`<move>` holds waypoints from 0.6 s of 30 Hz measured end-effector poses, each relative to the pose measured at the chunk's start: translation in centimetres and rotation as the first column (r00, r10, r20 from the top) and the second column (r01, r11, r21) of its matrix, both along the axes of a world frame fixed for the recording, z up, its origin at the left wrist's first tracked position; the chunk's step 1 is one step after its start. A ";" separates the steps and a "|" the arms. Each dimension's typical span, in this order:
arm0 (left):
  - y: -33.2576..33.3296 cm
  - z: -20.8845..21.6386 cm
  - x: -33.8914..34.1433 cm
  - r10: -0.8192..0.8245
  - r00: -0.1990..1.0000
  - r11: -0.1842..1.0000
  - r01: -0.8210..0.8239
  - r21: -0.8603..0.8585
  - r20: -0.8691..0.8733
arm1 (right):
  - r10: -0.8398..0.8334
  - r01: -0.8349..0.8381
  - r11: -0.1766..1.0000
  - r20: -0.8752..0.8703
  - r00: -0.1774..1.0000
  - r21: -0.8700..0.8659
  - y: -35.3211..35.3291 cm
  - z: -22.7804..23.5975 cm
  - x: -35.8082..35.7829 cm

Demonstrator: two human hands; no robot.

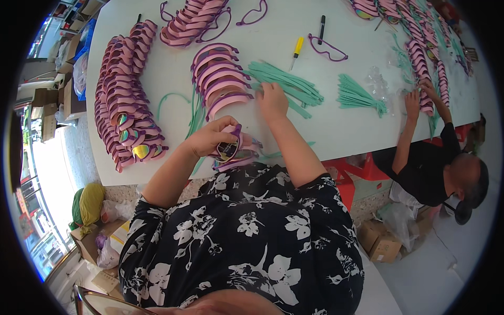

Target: The recorder is assembling eyewear or masks by attaching green straps/bands to pink/purple mask frames at a production table.

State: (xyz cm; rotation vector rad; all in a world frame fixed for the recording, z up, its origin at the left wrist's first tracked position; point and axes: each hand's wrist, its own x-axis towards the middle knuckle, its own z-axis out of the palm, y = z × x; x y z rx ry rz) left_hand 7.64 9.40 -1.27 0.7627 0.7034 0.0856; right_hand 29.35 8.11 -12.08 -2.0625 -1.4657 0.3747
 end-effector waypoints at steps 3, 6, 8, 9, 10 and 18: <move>-0.6 0.0 0.3 0.113 0.993 0.985 -0.109 -0.131 0.022 | 0.008 -0.008 0.996 -0.002 1.000 -0.091 0.2 0.0 0.1; -1.3 -1.4 0.5 0.216 0.973 0.967 -0.202 -0.154 0.077 | 0.043 -0.044 0.999 0.073 0.996 0.010 -0.4 0.7 0.6; -1.9 -2.1 0.9 0.295 0.954 0.951 -0.289 -0.108 0.047 | 0.068 -0.083 0.980 0.086 0.994 0.183 -1.2 1.5 0.9; -2.2 -2.4 1.0 0.333 0.943 0.941 -0.329 -0.084 0.032 | 0.088 -0.104 0.951 0.068 0.994 0.291 -1.6 1.9 1.1; -2.3 -2.6 1.0 0.358 0.932 0.932 -0.354 -0.081 0.049 | 0.108 -0.121 0.911 0.053 0.993 0.395 -2.0 2.3 1.2; -3.0 -1.5 1.8 0.451 0.888 0.890 -0.440 -0.116 0.093 | 0.062 -0.095 0.995 -0.748 0.660 -0.001 -8.4 6.9 -2.1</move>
